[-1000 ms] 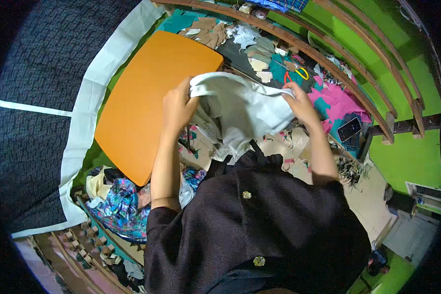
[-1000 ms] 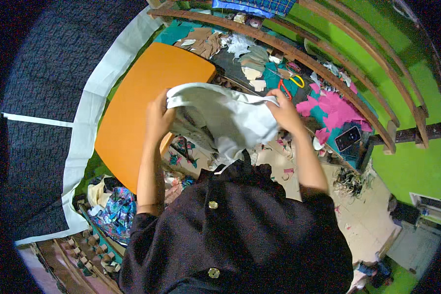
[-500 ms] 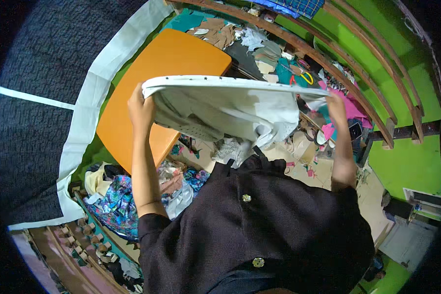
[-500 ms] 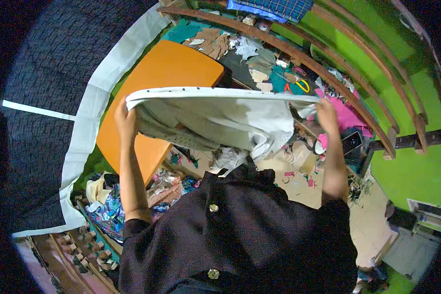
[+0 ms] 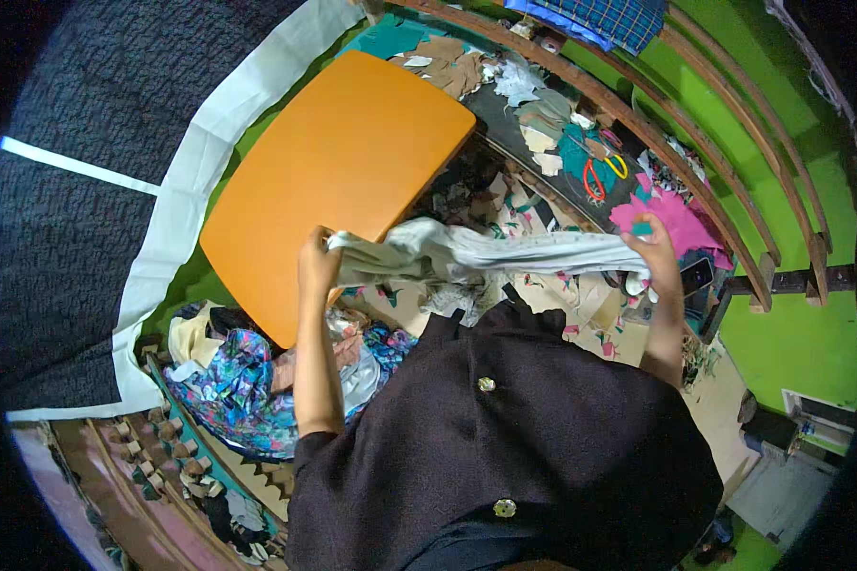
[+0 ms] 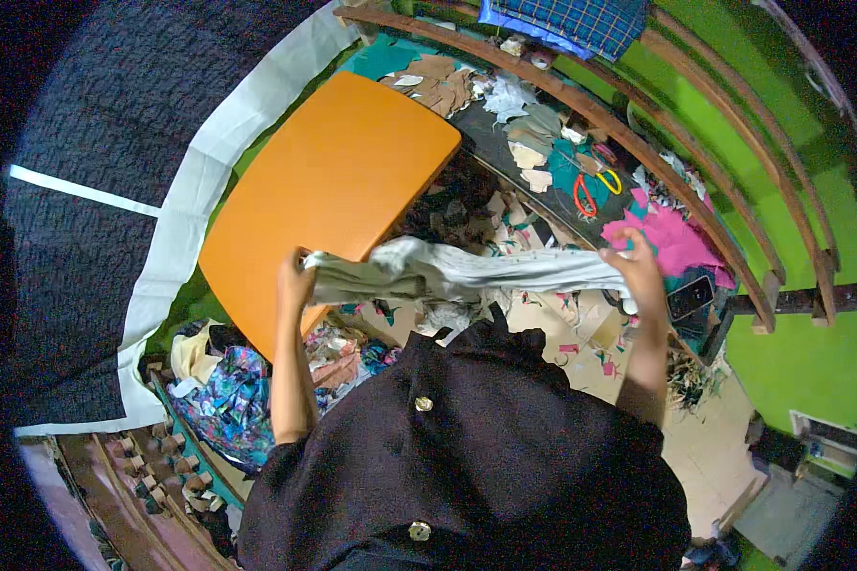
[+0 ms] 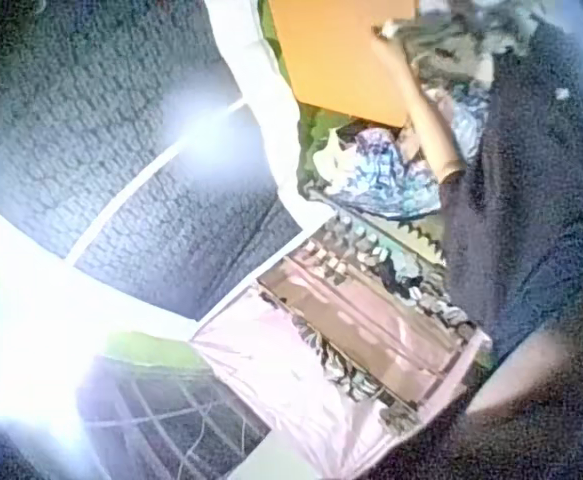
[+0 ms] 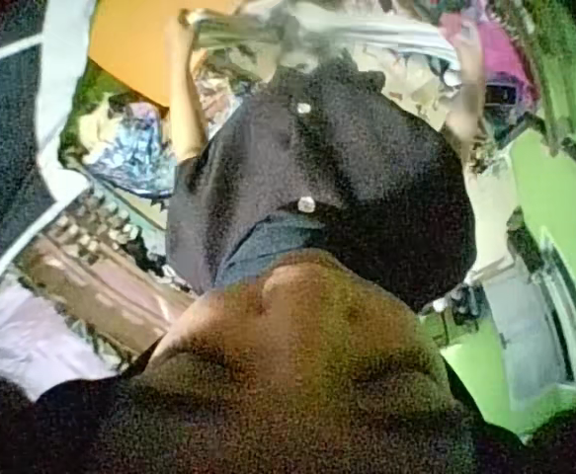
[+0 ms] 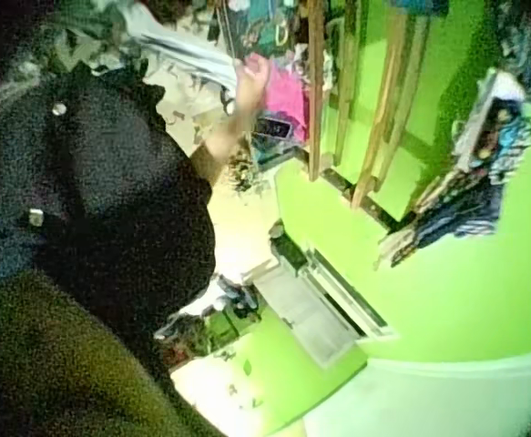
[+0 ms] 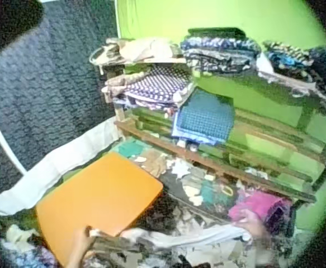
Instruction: Folding various pieces of fabric on a table and stacking them on a shelf.
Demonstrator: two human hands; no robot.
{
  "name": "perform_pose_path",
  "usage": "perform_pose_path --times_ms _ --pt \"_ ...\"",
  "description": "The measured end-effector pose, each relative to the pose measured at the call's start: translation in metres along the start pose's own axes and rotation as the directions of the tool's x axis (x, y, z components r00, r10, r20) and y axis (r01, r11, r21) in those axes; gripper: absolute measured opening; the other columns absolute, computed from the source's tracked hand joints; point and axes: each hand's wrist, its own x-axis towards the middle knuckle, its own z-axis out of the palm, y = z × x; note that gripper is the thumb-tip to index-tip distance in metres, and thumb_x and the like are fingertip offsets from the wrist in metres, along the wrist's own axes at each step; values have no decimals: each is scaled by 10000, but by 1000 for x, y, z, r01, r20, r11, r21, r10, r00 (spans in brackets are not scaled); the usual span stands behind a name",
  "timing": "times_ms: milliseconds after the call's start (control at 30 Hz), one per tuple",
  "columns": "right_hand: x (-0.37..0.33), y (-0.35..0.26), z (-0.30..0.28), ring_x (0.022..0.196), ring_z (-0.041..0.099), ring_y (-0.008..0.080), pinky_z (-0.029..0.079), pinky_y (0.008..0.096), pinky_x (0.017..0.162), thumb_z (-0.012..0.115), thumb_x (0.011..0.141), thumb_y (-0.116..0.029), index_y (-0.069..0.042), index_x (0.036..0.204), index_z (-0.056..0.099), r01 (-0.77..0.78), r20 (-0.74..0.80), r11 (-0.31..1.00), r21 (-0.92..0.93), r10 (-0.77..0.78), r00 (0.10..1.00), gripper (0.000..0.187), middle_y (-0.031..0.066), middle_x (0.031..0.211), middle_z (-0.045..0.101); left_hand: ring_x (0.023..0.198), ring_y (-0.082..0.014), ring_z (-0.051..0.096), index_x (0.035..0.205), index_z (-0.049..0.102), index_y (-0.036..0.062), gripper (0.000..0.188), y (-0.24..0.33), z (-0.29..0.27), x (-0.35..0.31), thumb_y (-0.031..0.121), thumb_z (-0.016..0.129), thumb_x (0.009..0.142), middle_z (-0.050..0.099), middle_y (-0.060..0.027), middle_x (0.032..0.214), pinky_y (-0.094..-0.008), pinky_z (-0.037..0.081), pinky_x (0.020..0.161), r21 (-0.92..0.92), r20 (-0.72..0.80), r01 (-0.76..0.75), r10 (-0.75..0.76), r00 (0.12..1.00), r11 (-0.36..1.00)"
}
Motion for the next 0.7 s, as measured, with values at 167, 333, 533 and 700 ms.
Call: perform_pose_path --times_ms 167,333,533,700 --pt "12 -64 116 806 553 146 435 300 713 711 652 -151 -44 1083 477 207 176 978 7 -205 963 503 65 1046 545 705 -281 607 811 630 15 214 51 20 -26 133 571 642 610 -170 754 -348 471 645 -126 141 -180 198 970 975" --pt "11 -114 187 831 587 331 457 384 723 613 665 -146 -88 1050 520 308 461 875 -372 -114 880 401 159 933 603 706 -318 569 702 596 1 179 162 5 -52 141 603 591 576 -177 709 -356 447 627 -177 194 -397 427 883 901" --pt "19 -103 160 644 585 240 432 333 586 559 701 -102 -29 884 594 283 397 942 -180 -194 897 200 143 711 594 677 -296 561 734 606 12 171 162 17 -52 127 614 608 557 -160 684 -349 442 621 -269 183 -423 478 859 865" --pt "24 -99 120 602 496 70 394 241 533 490 762 -29 8 856 594 132 220 988 84 -147 964 145 1 665 560 754 -260 567 834 634 30 197 132 19 -49 153 619 682 568 -138 797 -326 451 655 -349 69 -311 355 932 884"
